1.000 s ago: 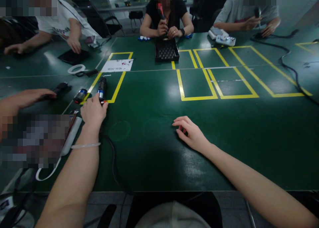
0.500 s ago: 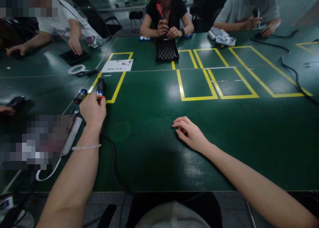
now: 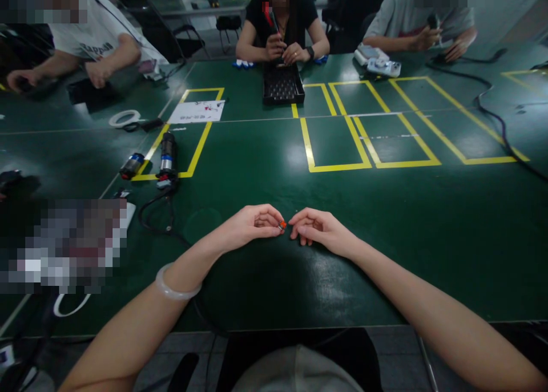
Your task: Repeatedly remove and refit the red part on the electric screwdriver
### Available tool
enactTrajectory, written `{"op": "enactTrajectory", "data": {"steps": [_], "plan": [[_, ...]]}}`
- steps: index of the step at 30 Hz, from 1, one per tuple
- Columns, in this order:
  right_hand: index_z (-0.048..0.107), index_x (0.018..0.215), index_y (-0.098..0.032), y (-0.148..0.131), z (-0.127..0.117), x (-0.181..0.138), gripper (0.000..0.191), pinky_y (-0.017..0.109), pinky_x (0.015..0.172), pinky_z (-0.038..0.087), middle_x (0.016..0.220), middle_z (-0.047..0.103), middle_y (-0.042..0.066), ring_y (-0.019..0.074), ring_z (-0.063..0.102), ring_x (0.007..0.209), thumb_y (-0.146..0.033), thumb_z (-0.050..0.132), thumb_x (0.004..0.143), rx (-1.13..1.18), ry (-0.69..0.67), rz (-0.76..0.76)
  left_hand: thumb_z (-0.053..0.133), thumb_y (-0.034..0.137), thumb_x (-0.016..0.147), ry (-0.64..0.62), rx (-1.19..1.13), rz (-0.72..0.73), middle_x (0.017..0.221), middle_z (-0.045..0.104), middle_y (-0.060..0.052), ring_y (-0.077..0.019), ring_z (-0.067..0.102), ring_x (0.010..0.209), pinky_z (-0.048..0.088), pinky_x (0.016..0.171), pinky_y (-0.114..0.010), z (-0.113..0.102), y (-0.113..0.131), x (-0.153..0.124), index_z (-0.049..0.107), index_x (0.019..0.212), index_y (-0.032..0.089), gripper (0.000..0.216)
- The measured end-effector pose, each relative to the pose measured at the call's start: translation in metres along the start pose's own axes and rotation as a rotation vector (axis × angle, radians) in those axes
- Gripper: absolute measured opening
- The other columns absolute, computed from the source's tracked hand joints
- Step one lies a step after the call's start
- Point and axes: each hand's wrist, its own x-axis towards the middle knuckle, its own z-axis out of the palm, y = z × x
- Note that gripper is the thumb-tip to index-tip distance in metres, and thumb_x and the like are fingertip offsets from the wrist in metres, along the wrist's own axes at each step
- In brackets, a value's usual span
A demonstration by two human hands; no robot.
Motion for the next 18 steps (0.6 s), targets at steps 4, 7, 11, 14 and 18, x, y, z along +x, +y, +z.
{"op": "enactTrajectory", "data": {"steps": [4,7,11,14,18], "plan": [[0.060,0.103,-0.016,0.000,0.003,0.000,0.026,0.022,0.059,0.048,0.092,0.071,0.005,0.0097,0.062,0.067,-0.037,0.065,0.089,0.019,-0.015,0.031,0.073,0.034,0.080,-0.022,0.130,0.039,0.090,0.072,-0.007,-0.0167,0.067,0.081,0.052,0.077,-0.032,0.003,-0.003,0.000,0.064,0.098,0.016,0.028],[0.059,0.102,-0.017,0.001,0.005,0.000,0.026,0.022,0.059,0.047,0.089,0.068,0.003,0.0096,0.060,0.067,-0.037,0.066,0.088,-0.013,-0.011,0.016,0.071,0.038,0.083,0.026,0.386,0.158,0.090,0.070,-0.005,-0.0168,0.065,0.081,0.051,0.076,-0.031,0.006,-0.001,-0.002,0.066,0.096,0.018,0.024],[0.058,0.098,-0.018,0.006,0.007,-0.001,0.023,0.022,0.056,0.041,0.071,0.058,-0.004,0.0086,0.052,0.059,-0.034,0.069,0.086,-0.089,0.010,-0.007,0.063,0.033,0.090,0.089,0.754,0.377,0.094,0.066,-0.005,-0.0174,0.062,0.087,0.048,0.078,-0.030,0.015,-0.001,-0.003,0.064,0.095,0.019,0.015],[0.056,0.093,-0.018,0.007,0.008,-0.001,0.017,0.022,0.055,0.039,0.068,0.055,-0.005,0.0084,0.049,0.057,-0.031,0.067,0.087,-0.148,0.014,-0.018,0.059,0.035,0.093,0.045,0.849,0.459,0.097,0.065,-0.005,-0.0177,0.061,0.091,0.048,0.080,-0.030,0.018,-0.004,-0.002,0.061,0.096,0.019,0.017],[0.056,0.093,-0.018,0.004,0.007,-0.002,0.013,0.023,0.057,0.041,0.070,0.055,-0.004,0.0086,0.050,0.058,-0.028,0.064,0.087,-0.207,0.037,-0.046,0.059,0.046,0.092,0.092,0.962,0.436,0.107,0.066,-0.007,-0.0201,0.061,0.101,0.047,0.087,-0.032,-0.002,-0.002,0.001,0.062,0.105,0.019,0.030]]}}
